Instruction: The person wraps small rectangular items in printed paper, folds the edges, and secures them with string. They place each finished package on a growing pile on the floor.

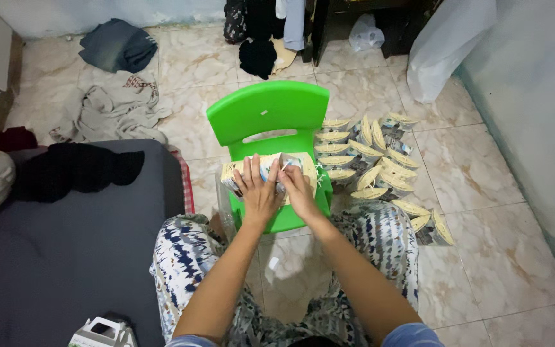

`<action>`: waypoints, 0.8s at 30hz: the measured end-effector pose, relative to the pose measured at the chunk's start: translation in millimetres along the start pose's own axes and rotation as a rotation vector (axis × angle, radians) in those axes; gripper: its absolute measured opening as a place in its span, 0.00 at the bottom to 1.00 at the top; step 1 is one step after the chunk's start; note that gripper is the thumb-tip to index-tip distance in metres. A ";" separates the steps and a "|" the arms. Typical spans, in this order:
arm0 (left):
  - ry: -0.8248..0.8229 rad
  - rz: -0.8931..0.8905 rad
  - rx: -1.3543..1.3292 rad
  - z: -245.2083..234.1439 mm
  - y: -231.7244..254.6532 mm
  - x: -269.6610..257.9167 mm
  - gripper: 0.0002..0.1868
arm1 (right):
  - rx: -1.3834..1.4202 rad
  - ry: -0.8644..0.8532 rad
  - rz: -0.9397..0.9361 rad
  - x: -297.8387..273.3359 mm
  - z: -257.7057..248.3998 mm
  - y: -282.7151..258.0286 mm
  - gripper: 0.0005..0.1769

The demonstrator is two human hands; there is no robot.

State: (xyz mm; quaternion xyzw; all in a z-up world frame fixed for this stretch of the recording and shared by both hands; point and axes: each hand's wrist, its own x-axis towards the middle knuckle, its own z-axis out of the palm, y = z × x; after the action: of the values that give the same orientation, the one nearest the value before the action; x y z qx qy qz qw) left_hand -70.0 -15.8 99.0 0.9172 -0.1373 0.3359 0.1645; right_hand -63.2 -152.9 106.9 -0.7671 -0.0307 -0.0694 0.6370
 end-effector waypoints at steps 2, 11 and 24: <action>-0.004 -0.008 -0.041 -3.2 -1.2 2.2 0.54 | 0.026 -0.040 0.001 1.9 -0.6 -4.1 0.18; -0.069 -0.114 -0.062 -21.4 -10.2 15.1 0.62 | -0.488 0.037 -0.307 -9.2 -26.5 -62.1 0.19; -0.009 -0.185 -0.152 -35.1 -0.7 24.1 0.65 | -0.386 0.082 -0.422 -13.0 -12.8 -86.9 0.32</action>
State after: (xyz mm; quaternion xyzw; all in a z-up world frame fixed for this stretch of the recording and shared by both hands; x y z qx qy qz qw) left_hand -72.0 -4.8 140.1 0.9123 -0.0777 0.3039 0.2633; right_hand -88.6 -148.7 191.9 -0.8474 -0.1501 -0.2359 0.4514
